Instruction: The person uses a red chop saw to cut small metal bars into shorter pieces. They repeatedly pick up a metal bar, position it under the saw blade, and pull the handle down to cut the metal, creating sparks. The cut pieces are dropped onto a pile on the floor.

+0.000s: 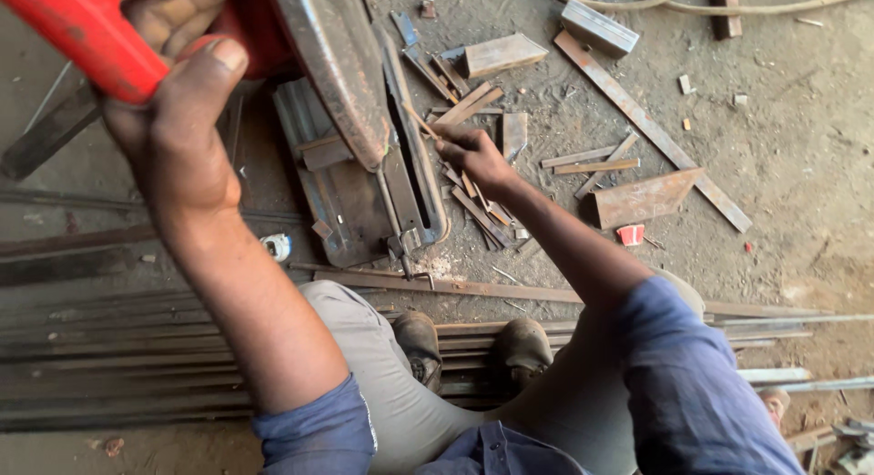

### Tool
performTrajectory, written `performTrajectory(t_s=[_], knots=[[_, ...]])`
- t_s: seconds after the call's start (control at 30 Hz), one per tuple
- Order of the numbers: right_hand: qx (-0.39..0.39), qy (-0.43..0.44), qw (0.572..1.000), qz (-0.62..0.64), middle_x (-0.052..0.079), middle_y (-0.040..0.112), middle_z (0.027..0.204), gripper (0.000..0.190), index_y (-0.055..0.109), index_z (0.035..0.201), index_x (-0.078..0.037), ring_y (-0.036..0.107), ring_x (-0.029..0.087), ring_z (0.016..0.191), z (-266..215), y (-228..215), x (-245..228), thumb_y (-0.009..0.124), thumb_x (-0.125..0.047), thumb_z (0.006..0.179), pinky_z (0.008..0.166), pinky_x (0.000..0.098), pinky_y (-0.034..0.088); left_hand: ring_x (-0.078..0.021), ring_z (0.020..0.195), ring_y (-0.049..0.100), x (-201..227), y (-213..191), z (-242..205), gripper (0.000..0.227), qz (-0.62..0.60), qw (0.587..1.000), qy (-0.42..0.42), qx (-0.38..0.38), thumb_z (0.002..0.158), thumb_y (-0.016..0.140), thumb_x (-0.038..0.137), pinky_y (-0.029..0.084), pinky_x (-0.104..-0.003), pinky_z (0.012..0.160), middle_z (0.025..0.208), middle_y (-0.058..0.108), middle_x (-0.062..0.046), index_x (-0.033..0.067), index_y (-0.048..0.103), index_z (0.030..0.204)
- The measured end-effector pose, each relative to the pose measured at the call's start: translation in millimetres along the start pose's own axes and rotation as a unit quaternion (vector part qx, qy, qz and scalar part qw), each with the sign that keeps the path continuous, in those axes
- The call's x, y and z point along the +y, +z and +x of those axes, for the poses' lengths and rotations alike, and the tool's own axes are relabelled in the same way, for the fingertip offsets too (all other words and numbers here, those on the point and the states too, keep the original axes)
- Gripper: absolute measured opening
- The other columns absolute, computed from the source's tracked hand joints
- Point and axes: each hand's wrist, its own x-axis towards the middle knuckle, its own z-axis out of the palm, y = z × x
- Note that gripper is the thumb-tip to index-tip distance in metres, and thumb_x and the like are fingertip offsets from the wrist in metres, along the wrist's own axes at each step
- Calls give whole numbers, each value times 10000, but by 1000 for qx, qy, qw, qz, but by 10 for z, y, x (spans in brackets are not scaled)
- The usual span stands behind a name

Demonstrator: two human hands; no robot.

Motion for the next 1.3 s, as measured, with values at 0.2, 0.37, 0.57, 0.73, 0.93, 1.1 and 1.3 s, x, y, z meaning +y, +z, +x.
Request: performTrajectory(t_s=[0.2,0.37,0.57,0.73,0.93,1.1,1.3], knots=[[-33,39,999,6,53,705,881,418,632,1439,-134,550,94,654,-316,361,-553,629,-149,1021,585,257,526,-263,1335,627,49,48,13,458,6,1000,7,-6,912,661,81,466,-368,1176,1360,662,-178,-69,592,1340],[-19,-39,999,9,120,675,1043,498,578,1473,-158,639,163,834,-401,562,-394,676,-87,990,724,342,590,-266,1309,633,45,48,7,439,17,1000,16,-12,919,648,78,440,-377,1188,1347,672,-187,-90,611,1323],[37,-140,965,-218,143,703,1298,490,562,1452,-167,765,237,1000,-375,663,-250,677,-122,978,886,399,631,-296,1374,631,56,57,14,464,14,1000,25,-10,903,660,89,440,-403,1247,1351,669,-193,-85,604,1330],[1,16,999,43,96,738,939,448,541,1480,-66,658,134,709,-342,517,-346,542,-120,1036,640,300,596,-285,1349,640,50,49,26,499,26,999,20,4,870,680,119,454,-435,1262,1335,674,-190,-82,600,1320],[-13,84,991,102,8,548,704,447,519,1483,-64,435,82,544,-286,460,-402,525,-124,1040,476,235,395,-246,1269,638,16,54,29,548,-10,999,41,-11,874,684,108,447,-391,1189,1280,670,-176,-32,515,1376],[-3,20,964,266,75,639,741,205,601,1158,24,557,143,539,-258,201,-642,536,-48,976,421,282,465,-261,1308,653,-11,27,20,525,12,999,30,-2,903,667,92,435,-381,1185,1344,696,-197,-79,567,1389],[136,30,910,391,190,721,957,81,588,1069,14,726,242,748,-200,50,-929,566,-56,1032,635,327,632,-275,1340,621,-140,-33,23,658,-8,998,60,-7,985,721,52,415,-384,1254,1380,667,-166,-10,380,1544]])
